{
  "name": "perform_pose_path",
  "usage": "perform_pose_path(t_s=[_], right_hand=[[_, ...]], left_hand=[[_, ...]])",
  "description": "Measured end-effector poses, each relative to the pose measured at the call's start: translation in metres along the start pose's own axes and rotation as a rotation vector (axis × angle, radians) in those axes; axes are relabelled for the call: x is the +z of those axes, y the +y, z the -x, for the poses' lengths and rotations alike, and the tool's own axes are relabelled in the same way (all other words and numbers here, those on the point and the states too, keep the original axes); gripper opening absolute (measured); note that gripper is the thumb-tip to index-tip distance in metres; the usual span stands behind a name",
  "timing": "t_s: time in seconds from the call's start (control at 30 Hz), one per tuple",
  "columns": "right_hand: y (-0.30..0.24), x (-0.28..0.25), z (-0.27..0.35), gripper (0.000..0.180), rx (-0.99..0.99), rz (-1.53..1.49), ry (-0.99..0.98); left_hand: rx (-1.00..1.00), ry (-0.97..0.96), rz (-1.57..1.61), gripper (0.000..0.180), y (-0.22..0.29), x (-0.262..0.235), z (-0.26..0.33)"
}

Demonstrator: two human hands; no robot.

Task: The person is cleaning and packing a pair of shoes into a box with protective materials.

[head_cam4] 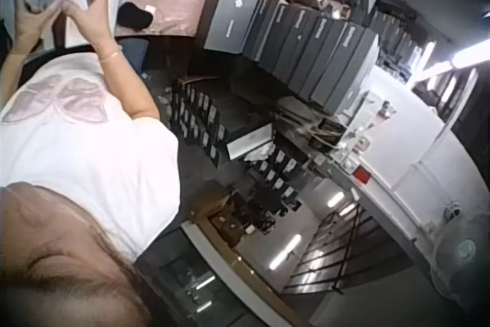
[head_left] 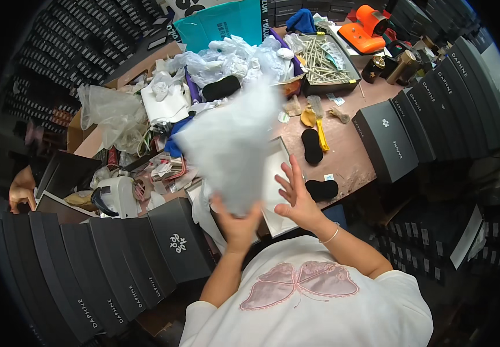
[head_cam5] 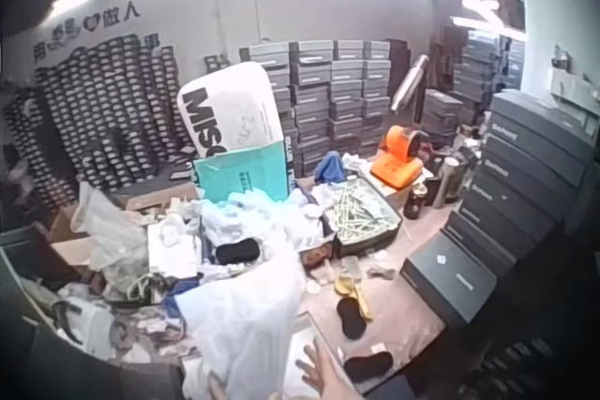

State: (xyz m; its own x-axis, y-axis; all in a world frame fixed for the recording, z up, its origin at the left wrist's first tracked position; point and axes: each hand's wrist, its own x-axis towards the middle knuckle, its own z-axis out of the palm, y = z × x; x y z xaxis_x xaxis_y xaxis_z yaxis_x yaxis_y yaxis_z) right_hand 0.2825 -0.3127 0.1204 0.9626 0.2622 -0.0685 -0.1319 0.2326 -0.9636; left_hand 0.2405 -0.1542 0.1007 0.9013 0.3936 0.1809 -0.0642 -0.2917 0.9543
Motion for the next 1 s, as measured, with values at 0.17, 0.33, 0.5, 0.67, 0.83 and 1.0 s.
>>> perform_pose_path(t_s=[0.17,0.33,0.5,0.67,0.83,1.0], right_hand=[[0.017,-0.106,0.021,0.065,0.157,-0.476,0.350],[-0.011,-0.157,0.053,0.075,0.180,-0.514,0.309],[0.001,-0.129,0.036,0.085,0.151,-0.324,0.230],[0.023,-0.123,-0.015,0.079,0.052,-0.339,0.300],[0.006,-0.139,-0.015,0.065,0.118,-0.437,0.249],[0.048,-0.042,-0.010,0.069,0.518,-0.608,-0.099]], left_hand=[[0.470,-0.768,-0.649,0.081,0.011,0.031,-0.044],[0.417,-0.963,-0.859,0.029,-0.092,0.072,-0.090],[0.650,-0.993,-0.227,0.023,-0.002,0.124,-0.115],[0.514,-0.555,-0.117,0.059,0.025,0.113,-0.121],[0.121,-0.374,-0.075,0.082,-0.005,0.040,-0.077],[-0.737,-0.275,0.640,0.060,-0.019,0.032,-0.022]])
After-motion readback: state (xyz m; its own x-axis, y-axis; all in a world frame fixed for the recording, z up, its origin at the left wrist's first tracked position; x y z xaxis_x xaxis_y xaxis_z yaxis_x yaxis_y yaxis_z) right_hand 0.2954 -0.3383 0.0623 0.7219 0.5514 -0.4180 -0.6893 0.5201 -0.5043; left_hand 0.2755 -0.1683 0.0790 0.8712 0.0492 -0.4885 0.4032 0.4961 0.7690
